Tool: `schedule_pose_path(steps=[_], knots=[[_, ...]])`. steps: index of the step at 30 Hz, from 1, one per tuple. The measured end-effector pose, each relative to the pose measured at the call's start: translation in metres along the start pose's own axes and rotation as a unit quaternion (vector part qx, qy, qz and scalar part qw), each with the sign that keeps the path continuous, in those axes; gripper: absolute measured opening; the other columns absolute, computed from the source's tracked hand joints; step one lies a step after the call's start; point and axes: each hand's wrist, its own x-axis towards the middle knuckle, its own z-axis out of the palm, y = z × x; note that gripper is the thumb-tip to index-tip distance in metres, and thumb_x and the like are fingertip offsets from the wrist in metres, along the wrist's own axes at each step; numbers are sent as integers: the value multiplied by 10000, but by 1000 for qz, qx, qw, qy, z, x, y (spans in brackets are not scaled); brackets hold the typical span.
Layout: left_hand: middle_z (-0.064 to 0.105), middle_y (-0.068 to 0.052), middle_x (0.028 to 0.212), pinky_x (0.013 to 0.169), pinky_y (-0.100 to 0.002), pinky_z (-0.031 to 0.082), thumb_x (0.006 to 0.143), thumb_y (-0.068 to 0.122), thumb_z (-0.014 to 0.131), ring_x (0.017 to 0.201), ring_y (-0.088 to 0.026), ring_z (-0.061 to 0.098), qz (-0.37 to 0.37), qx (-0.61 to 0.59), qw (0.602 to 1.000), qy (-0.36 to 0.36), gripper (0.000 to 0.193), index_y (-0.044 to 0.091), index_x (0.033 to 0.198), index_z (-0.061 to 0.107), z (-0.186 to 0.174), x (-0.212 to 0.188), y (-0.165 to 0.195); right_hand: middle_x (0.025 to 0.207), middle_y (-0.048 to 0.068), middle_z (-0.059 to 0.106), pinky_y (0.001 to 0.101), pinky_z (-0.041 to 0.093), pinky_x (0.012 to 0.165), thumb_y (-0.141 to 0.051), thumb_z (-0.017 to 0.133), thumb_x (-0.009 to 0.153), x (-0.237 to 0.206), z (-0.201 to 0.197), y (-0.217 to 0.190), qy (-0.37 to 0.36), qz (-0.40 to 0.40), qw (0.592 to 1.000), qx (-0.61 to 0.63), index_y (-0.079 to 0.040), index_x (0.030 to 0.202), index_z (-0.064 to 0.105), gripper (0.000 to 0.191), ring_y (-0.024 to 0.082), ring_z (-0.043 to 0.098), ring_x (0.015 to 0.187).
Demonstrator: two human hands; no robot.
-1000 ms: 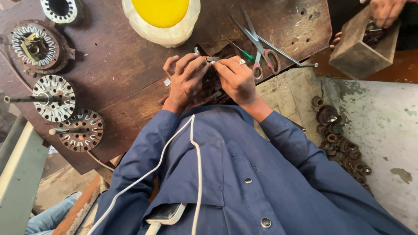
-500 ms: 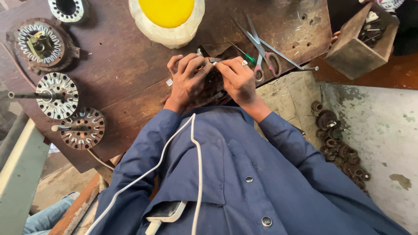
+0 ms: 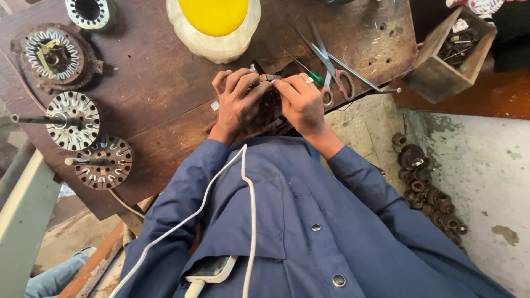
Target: The person works on a motor stator, using a screwdriver to adjust components and scissors to trim white tape. The person handles the stator and tools on a cluttered workbench while another person works nearby.
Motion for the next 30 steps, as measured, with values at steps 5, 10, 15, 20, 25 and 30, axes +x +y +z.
schedule_pose_path(steps=[5,10,15,20,25,30], knots=[[616,-45,1192,1090,-496,381,867,135,746,1237,-252,568,-5,-16,1000,8,293,153,1159,749,2,3,-1,918,95,646,410,508,734,75,702,884,5,-2,-6,-15,18,1000,-15,-23,1048,717,192,307,625,845],[613,-119,1243,975,-458,521,866,65,761,1160,-339,623,-52,-133,990,-1,335,97,1193,698,0,7,-1,932,98,640,421,507,747,78,689,880,7,-2,-12,-35,32,998,-39,-27,1071,716,220,318,615,864],[665,-110,1254,861,-393,590,962,26,742,1071,-334,705,-116,-229,966,-21,239,90,1180,667,-2,10,5,968,99,641,417,510,776,75,685,876,8,-4,-6,-34,-8,999,-13,-16,1092,704,235,323,624,900],[663,-102,1263,897,-406,586,940,17,735,1091,-347,694,-94,-241,966,-22,266,80,1189,666,-2,11,4,920,105,624,422,499,766,73,697,858,10,-4,-3,-46,-17,998,-44,-24,1024,702,192,324,611,861],[652,-118,1260,888,-392,581,863,-15,728,1072,-344,691,-69,-237,968,-36,308,85,1147,665,0,15,2,912,105,637,424,500,772,54,706,858,12,-3,-1,-62,10,995,-75,-44,967,684,149,327,613,864],[649,-121,1249,896,-387,577,876,-20,730,1074,-342,684,-57,-238,969,-31,280,80,1127,653,-1,17,5,919,119,679,421,506,763,49,728,904,7,-4,-2,-30,55,998,-32,-21,1061,725,172,332,632,852]])
